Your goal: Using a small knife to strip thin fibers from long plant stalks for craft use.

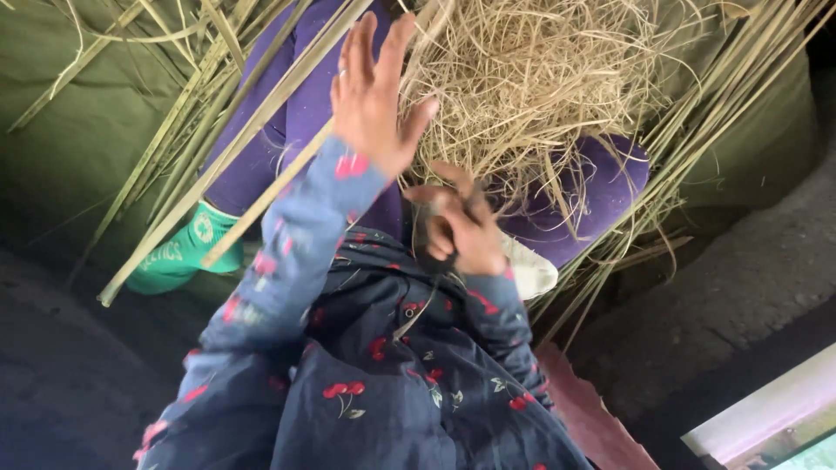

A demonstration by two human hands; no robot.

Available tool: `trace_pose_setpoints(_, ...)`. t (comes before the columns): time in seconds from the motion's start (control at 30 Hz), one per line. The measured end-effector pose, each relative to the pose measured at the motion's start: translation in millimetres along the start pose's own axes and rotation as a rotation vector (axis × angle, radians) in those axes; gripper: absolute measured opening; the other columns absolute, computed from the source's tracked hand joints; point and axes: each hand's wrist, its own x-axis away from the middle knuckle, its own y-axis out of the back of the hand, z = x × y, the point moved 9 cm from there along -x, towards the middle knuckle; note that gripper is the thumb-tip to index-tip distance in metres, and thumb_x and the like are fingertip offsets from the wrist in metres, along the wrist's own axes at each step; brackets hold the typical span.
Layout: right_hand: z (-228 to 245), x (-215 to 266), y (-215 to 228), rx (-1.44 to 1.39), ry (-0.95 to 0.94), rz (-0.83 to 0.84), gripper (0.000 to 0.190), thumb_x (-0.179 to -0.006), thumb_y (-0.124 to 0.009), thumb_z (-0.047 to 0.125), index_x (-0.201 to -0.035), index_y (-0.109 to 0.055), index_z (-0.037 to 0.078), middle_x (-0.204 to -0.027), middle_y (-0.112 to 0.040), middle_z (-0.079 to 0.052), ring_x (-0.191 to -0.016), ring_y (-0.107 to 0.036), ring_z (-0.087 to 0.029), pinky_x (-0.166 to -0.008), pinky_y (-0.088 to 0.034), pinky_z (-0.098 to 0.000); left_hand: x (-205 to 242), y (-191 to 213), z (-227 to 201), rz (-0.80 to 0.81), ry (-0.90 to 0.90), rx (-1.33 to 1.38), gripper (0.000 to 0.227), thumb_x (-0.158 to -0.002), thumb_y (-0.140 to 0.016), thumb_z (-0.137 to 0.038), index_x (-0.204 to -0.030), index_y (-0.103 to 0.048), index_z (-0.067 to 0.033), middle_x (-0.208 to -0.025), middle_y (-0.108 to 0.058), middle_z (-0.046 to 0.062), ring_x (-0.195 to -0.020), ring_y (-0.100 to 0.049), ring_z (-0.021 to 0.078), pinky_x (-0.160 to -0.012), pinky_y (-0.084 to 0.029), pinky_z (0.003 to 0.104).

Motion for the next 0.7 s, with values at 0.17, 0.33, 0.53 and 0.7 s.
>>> trace_pose_setpoints(0.17,-42.2,-6.3,13.1,-0.084,-0.257,-0.238,0.03,-0.086,-0.038,0.006,-0.117,-0.036,0.004,-0.097,-0.051,-0.016,-0.043,-0.035,-0.01,-0.037,-0.029,-0.0211,18.8,121.9,-12.4,0.098,-0.056,0.107,0.048,-0.078,-0.065,-0.01,-0.119,-0.041,-0.0015,-0.119,-0.035,0.022,-0.11,-0.042,0.0387,-0.09,-0.038,0.045)
trace_pose_setpoints(0.33,-65.2,-9.4,24.8,0.003,-0.324,-0.276,0.026,-0.085,-0.04,0.013,-0.109,-0.04,0.006,-0.084,-0.052,-0.014,-0.045,-0.041,-0.013,-0.039,-0.034,-0.0259,101.4,154.5,92.4,0.077,0.195,-0.206,0.014,-0.079,-0.055,0.007,-0.091,-0.056,-0.0005,-0.082,-0.048,0.014,-0.062,-0.051,0.0288,-0.055,-0.041,0.036)
trace_pose_setpoints(0.53,-59.3,-11.8,12.3,0.626,-0.042,-0.132,0.031,-0.084,-0.044,0.004,-0.111,-0.032,-0.004,-0.073,-0.054,-0.017,-0.033,-0.049,-0.017,-0.03,-0.045,-0.0252,173.6,78.4,153.3,0.197,0.329,-0.603,0.025,-0.086,-0.04,-0.041,-0.095,-0.058,-0.0257,-0.075,-0.057,0.001,-0.052,-0.059,0.0294,-0.049,-0.048,0.04)
trace_pose_setpoints(0.7,-39.7,-6.2,6.5,0.387,-0.021,-0.314,0.024,-0.087,-0.04,0.009,-0.107,-0.045,-0.003,-0.054,-0.044,-0.011,-0.029,-0.039,-0.014,-0.026,-0.037,-0.0256,161.4,20.6,79.5,0.589,0.85,0.983,0.029,-0.085,-0.045,-0.012,-0.113,-0.044,-0.0044,-0.08,-0.063,0.015,-0.063,-0.062,0.0221,-0.049,-0.053,0.03)
